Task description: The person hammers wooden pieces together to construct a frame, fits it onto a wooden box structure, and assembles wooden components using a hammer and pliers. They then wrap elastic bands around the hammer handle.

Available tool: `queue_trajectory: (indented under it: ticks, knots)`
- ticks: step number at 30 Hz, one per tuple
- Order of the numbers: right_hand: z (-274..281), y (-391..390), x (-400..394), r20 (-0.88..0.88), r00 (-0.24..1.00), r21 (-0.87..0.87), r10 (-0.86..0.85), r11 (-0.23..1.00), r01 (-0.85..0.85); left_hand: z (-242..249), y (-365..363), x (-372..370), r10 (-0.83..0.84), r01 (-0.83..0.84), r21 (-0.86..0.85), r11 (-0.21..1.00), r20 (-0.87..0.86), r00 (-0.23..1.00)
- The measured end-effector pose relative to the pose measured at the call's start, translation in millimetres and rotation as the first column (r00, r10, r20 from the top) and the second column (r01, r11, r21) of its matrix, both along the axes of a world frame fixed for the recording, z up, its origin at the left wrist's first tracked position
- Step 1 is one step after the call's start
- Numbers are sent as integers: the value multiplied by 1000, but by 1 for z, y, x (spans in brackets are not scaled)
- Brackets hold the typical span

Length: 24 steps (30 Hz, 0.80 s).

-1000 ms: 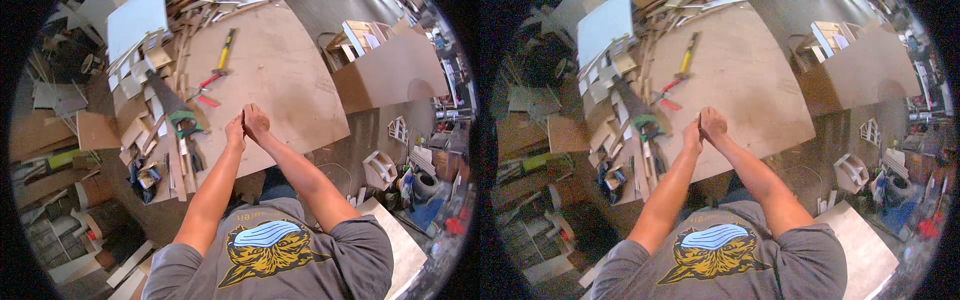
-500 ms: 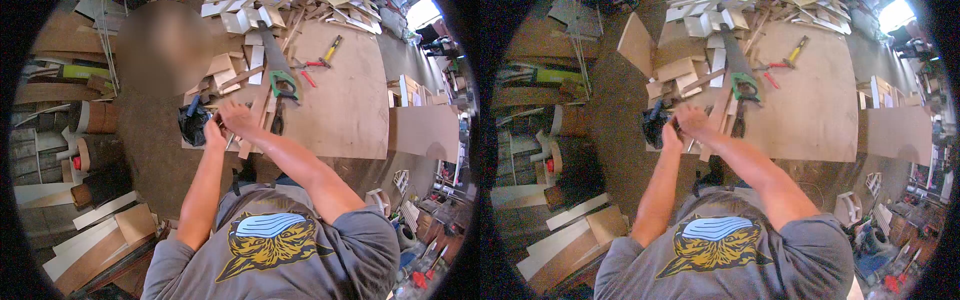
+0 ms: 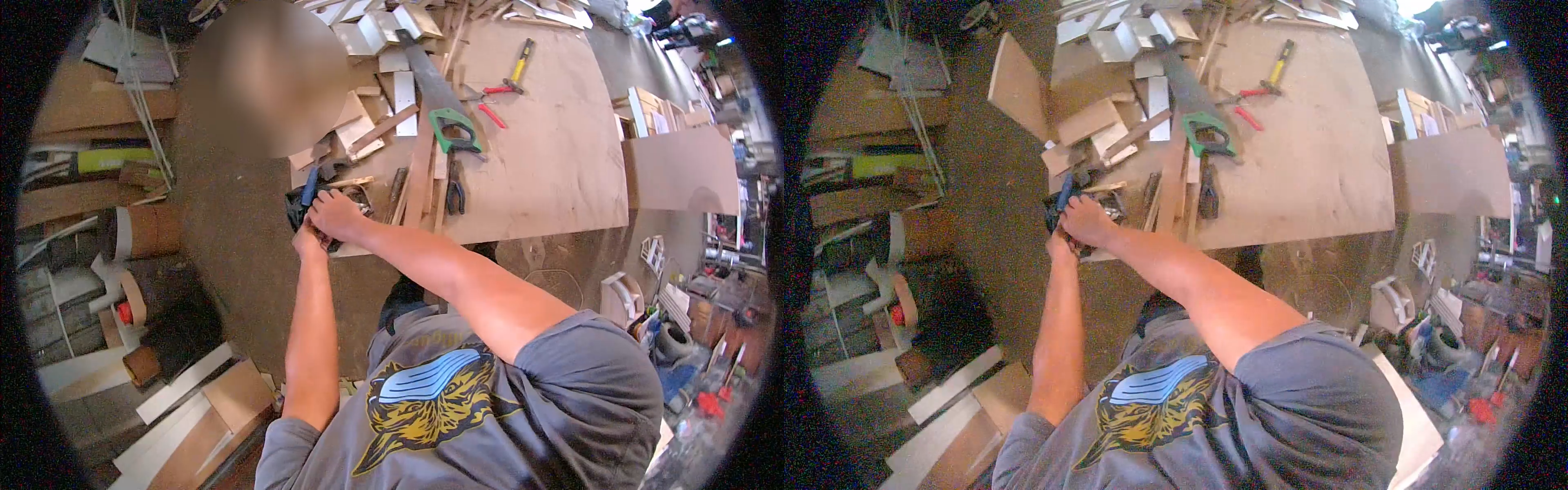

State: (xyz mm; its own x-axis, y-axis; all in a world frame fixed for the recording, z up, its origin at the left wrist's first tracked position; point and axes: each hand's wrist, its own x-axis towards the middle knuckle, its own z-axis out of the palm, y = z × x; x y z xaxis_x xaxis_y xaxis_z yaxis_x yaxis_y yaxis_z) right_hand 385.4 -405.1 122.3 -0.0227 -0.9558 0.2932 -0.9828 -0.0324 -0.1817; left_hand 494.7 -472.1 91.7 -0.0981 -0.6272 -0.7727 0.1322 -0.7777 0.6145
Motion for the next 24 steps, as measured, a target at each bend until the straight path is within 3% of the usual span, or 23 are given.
queue_trajectory:
  ticks: [3,6,7,10,11,14,15,17,19,24]
  knots:
    - [6,6,0,7,1000,-70,-21,997,22,8,5,-1,60,-55,-229,972,14,998]
    - [36,21,-10,-5,998,-85,-55,995,55,35,16,-20,81,-4,-356,935,202,976]
    - [34,25,-14,25,998,-80,-53,995,55,13,10,-19,63,-32,-388,921,66,996]
    - [40,51,-35,56,987,-189,-153,969,161,30,29,-51,-68,1,-373,928,-168,983]
    - [51,66,-45,54,980,-146,-193,969,199,41,41,-66,-147,113,-489,865,-30,989]
    - [61,115,-81,72,940,-133,-335,930,342,71,84,-109,-359,317,-440,840,-13,933]
    - [66,137,-95,79,927,-109,-367,921,374,76,104,-127,-392,311,-447,839,-99,915]
    - [75,186,-121,139,890,-166,-433,876,452,93,145,-158,-507,446,-442,779,-26,861]
    - [76,239,-146,175,838,-240,-517,803,546,100,195,-191,-604,523,-455,720,-42,796]
    - [75,403,-187,198,627,-206,-753,593,778,110,355,-260,-823,726,-460,512,-19,568]
